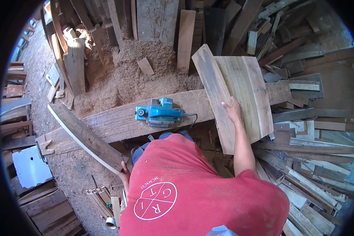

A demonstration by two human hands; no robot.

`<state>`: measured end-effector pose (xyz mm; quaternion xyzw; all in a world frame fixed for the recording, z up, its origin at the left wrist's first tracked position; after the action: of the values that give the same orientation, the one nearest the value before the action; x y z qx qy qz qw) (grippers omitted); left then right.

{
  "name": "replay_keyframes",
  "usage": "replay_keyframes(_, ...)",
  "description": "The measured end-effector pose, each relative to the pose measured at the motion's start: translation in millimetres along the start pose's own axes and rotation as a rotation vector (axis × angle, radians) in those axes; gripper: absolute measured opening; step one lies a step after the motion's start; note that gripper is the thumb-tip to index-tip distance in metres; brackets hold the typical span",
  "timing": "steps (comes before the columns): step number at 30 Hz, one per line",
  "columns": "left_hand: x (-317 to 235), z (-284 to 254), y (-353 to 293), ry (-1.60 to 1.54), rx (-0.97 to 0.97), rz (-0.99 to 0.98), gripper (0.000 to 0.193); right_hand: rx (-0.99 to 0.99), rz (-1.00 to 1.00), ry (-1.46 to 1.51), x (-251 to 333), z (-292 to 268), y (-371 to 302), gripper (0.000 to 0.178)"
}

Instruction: The person planes the edge of a wooden board using an electric planer, arranges boards together, measures and marks them with a measuring tape and pencil, and stacks the boards before retrieving another wooden board from a pile.

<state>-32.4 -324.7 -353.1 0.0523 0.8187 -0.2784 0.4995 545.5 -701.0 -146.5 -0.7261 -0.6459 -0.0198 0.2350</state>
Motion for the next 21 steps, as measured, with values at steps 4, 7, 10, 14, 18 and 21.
replay_keyframes(4, -36.5, 18.0, -8.5, -0.178, -0.116, 0.114, 0.059, -0.046, -0.017, 0.103, -15.4, -6.9, 2.8, 0.072)
replay_keyframes(7, -30.4, 12.6, -14.0, -0.189, -0.172, 0.073, 0.058, 0.385, -0.142, 0.633, 3.7, -24.2, 9.3, 0.057)
replay_keyframes(10, -15.1, 6.6, -12.4, -0.326, -0.143, 0.035, 0.059, 0.606, -0.107, 0.998, 54.7, -43.8, 0.5, 0.044)
replay_keyframes(14, -33.1, 12.0, -9.5, -0.331, -0.143, 0.048, 0.056, 0.642, -0.120, 1.040, 102.6, -56.8, -5.1, 0.042)
replay_keyframes(18, -35.9, 9.6, -13.2, -0.116, -0.179, 0.168, 0.054, 0.809, -0.189, 1.038, 143.5, -48.0, -3.7, 0.043)
replay_keyframes(21, -75.2, 32.9, -30.2, -0.488, -0.472, 0.172, 0.057, 0.819, -0.249, 0.969, 177.1, -38.2, -17.0, 0.041)
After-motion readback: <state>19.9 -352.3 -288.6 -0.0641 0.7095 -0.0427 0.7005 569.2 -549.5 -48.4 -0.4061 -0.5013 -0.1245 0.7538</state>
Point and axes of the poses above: each hand's wrist, its own y-axis towards the middle knuckle, its own z-axis out of the palm, x = y × z, the point moved 1 cm from there along y, towards the middle knuckle, and after that the axes turned 8 degrees about z, right-handed, at the moved point
